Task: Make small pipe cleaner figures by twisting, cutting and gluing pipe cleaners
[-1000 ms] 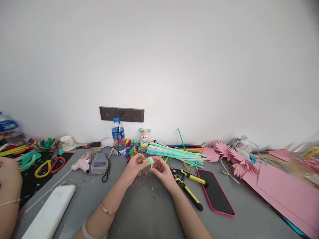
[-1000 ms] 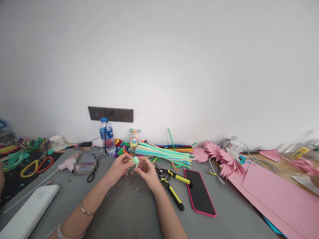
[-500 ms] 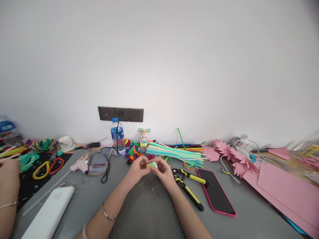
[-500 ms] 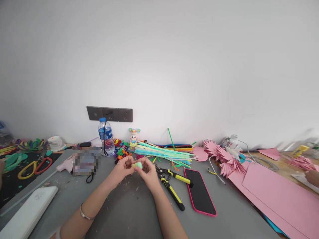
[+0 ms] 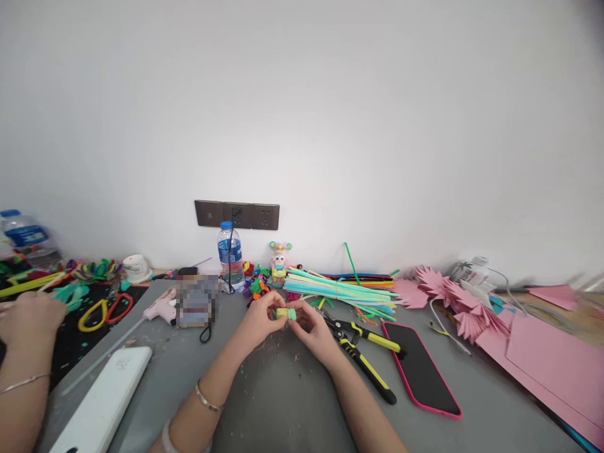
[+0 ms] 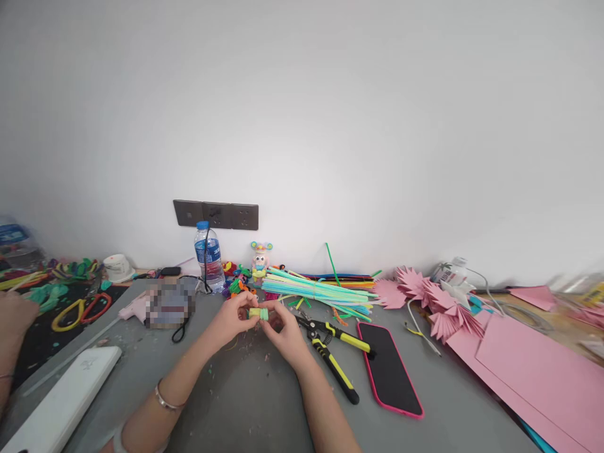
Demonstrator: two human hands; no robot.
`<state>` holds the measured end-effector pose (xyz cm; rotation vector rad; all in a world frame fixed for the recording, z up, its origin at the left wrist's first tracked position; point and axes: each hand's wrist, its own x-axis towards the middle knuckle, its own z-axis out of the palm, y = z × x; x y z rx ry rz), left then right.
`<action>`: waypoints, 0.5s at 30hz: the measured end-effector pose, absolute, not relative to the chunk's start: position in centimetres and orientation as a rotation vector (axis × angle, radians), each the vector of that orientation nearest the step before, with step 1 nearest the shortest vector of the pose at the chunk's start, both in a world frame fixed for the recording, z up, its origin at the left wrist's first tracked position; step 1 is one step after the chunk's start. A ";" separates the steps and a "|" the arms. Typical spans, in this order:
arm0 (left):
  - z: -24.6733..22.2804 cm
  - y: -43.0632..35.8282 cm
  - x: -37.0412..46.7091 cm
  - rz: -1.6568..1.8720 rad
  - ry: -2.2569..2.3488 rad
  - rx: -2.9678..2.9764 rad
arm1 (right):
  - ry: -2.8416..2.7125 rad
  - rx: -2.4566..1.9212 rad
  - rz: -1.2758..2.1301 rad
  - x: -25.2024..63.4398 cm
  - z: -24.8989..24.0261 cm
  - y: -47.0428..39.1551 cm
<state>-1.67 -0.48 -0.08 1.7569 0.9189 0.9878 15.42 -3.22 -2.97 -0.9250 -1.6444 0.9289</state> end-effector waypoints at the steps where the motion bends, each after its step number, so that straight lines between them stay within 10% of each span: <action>1: -0.1 -0.5 -1.7 0.991 0.932 1.799 | -1.650 -0.928 0.929 15.4 -3.0 -3.2; 15: 0.0 -0.7 -1.2 0.904 0.836 1.757 | -1.607 -0.853 0.969 15.3 -3.0 -3.4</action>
